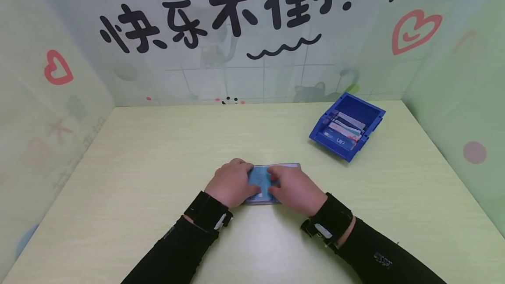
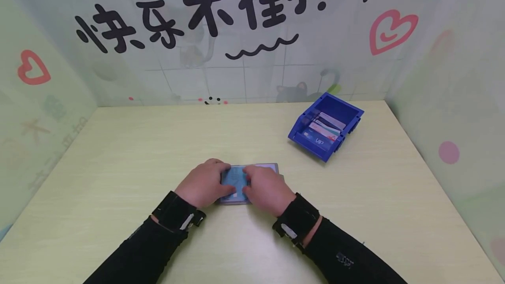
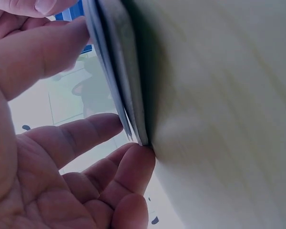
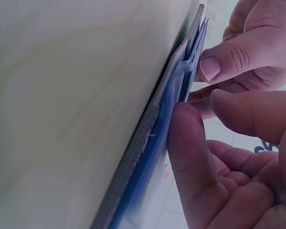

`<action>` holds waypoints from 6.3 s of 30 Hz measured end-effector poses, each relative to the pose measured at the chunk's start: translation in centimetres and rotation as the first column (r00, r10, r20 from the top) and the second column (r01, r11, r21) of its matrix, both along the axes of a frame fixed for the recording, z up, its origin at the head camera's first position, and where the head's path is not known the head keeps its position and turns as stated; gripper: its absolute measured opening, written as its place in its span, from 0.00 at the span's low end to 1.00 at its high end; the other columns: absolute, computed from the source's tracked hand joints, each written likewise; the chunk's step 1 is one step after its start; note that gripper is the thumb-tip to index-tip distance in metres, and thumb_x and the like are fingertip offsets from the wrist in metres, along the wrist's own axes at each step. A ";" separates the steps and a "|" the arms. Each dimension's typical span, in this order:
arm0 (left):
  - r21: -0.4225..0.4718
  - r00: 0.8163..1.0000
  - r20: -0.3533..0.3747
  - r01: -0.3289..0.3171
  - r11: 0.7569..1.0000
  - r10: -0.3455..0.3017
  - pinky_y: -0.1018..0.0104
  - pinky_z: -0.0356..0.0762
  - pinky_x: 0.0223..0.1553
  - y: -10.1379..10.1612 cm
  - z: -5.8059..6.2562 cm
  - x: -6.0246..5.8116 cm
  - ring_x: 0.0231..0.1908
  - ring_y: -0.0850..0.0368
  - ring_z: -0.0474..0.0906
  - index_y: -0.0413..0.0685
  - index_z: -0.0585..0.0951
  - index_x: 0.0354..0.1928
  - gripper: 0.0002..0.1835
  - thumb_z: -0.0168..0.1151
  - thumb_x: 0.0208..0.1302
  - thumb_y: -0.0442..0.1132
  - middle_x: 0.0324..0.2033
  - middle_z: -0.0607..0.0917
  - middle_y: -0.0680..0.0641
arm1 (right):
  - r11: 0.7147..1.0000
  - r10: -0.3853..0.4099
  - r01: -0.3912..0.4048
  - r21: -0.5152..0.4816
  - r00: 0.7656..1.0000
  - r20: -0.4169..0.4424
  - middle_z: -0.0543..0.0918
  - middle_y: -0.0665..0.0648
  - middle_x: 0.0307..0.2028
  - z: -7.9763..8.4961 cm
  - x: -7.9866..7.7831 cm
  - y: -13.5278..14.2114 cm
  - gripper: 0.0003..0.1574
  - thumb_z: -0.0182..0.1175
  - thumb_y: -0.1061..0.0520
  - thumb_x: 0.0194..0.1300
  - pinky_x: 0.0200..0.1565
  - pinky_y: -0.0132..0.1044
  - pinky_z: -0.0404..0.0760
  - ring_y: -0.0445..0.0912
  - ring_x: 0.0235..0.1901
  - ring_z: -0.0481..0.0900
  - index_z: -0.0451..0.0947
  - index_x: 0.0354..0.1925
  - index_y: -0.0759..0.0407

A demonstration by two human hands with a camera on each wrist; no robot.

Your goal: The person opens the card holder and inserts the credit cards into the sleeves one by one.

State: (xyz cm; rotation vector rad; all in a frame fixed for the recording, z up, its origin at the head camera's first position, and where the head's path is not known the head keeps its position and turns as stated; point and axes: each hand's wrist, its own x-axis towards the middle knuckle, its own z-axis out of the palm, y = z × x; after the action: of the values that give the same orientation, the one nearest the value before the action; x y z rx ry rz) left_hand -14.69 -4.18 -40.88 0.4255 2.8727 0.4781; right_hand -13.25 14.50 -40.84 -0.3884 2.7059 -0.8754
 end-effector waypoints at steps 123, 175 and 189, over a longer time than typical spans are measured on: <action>-0.047 0.998 -0.040 -0.047 0.998 0.045 0.38 0.70 0.68 0.4 0.3 0.5 0.65 0.38 0.76 0.46 0.77 0.72 0.40 0.70 0.64 0.60 0.68 0.79 0.41 | 0.824 -0.147 0.192 0.533 0.981 -0.126 0.81 0.59 0.25 2.3 -12.5 14.9 0.18 0.54 0.58 0.72 0.57 0.65 0.69 0.57 0.35 0.79 0.78 0.24 0.59; 0.100 0.997 -0.075 -0.016 0.995 0.024 0.37 0.70 0.69 0.6 0.4 0.6 0.70 0.42 0.75 0.45 0.74 0.74 0.36 0.61 0.74 0.61 0.68 0.81 0.42 | 0.964 -0.241 0.238 -0.114 0.971 -0.008 0.87 0.60 0.40 6.0 -5.7 10.6 0.19 0.59 0.51 0.79 0.36 0.37 0.78 0.51 0.37 0.80 0.86 0.53 0.64; 0.529 0.998 0.006 -0.050 0.847 0.055 0.56 0.87 0.51 1.6 0.8 0.7 0.45 0.55 0.87 0.44 0.62 0.80 0.38 0.66 0.75 0.46 0.48 0.88 0.48 | 0.923 -0.106 0.173 -0.344 0.973 0.205 0.84 0.56 0.30 1.9 -3.5 4.5 0.12 0.58 0.60 0.79 0.39 0.39 0.80 0.50 0.35 0.80 0.84 0.49 0.66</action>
State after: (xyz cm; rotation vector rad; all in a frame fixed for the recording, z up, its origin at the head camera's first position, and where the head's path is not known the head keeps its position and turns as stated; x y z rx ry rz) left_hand -13.95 -2.58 -40.06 0.4264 2.7268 1.2952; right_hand -16.71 19.05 -38.93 -0.1741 2.4238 -1.3843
